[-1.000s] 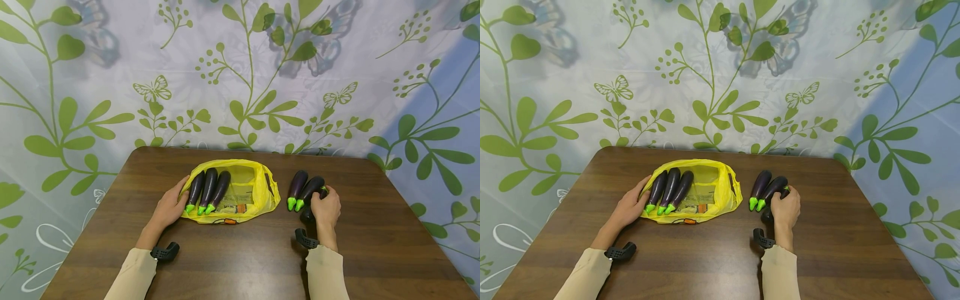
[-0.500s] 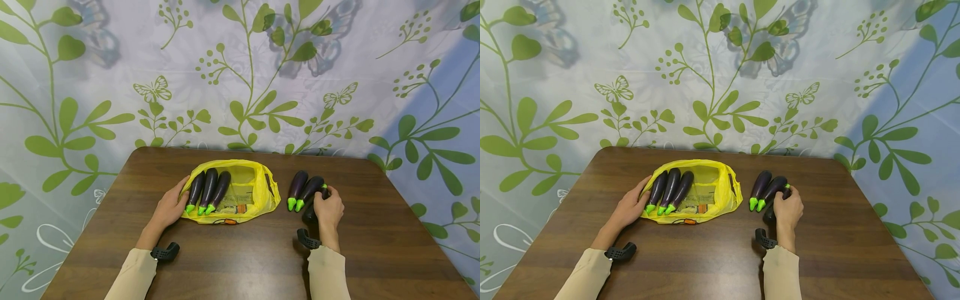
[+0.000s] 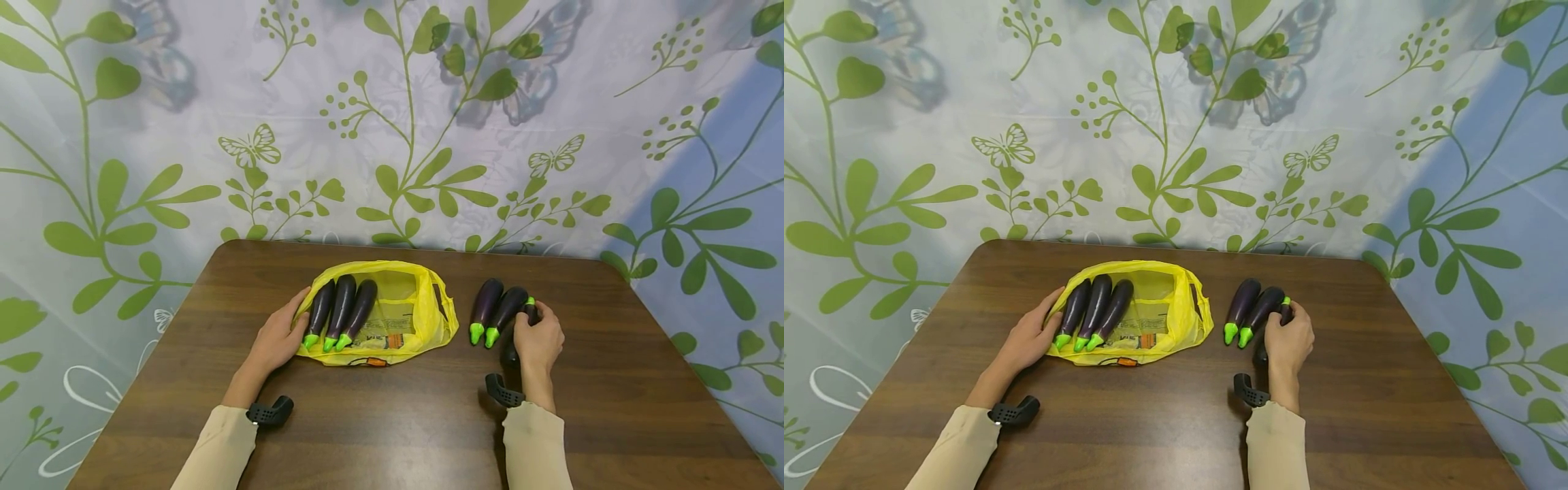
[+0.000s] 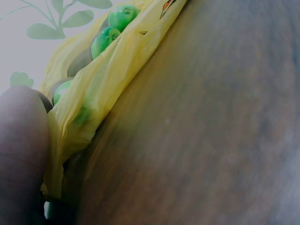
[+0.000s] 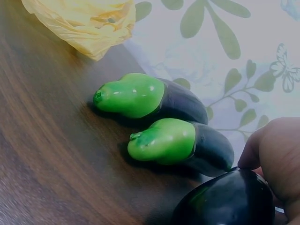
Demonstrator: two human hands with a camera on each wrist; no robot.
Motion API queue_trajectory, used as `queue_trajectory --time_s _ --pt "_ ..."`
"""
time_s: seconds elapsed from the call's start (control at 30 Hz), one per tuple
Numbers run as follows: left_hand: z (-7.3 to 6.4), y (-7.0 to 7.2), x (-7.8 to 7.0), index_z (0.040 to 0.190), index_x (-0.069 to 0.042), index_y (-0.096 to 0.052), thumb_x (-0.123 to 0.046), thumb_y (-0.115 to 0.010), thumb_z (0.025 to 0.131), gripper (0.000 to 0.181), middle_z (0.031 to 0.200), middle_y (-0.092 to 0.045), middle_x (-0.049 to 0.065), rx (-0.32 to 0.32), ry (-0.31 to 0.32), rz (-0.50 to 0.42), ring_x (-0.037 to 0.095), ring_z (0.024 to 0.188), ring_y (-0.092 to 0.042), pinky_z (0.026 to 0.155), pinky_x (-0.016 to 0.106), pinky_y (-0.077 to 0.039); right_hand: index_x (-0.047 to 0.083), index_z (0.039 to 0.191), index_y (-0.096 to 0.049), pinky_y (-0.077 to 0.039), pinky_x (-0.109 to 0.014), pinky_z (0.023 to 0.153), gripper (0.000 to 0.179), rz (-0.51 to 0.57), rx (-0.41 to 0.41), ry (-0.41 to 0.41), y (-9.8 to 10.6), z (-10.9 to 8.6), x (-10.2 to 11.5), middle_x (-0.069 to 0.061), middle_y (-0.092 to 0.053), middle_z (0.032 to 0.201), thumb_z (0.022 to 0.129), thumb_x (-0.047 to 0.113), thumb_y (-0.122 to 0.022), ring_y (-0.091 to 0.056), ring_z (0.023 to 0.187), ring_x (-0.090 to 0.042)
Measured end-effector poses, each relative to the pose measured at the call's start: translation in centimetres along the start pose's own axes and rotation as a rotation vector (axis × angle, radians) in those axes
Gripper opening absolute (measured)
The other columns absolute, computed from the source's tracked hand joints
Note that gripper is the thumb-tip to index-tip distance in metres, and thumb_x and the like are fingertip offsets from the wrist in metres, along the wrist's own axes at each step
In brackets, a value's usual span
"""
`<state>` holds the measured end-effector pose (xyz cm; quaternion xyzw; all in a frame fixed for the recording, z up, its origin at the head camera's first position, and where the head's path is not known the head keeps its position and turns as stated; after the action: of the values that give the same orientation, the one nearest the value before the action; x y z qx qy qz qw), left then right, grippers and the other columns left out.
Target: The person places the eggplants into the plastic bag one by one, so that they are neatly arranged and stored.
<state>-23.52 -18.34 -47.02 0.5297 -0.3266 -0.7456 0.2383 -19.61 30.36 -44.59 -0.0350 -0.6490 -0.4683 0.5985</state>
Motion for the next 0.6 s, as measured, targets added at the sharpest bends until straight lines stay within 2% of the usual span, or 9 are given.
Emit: queue_trajectory --time_s 0.6 --pt "0.06 -0.1 0.09 0.163 -0.014 -0.033 -0.023 -0.044 0.11 0.055 0.157 -0.047 0.02 -0.001 0.014 0.003 0.045 0.14 -0.048 0.109 0.066 -0.04 0.002 0.142 -0.06 -0.037 -0.065 0.108 0.047 0.037 -0.024 0.029 0.01 -0.17 0.44 -0.027 -0.061 0.139 0.099 0.018 -0.054 -0.055 0.127 -0.049"
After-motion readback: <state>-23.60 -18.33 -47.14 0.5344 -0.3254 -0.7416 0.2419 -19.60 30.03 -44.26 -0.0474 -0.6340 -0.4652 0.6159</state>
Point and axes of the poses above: each hand's wrist, its own z-axis towards the middle knuckle, its own y-axis out of the back of the hand, x = y × z, the point moved 5 cm from there along z, towards the middle knuckle
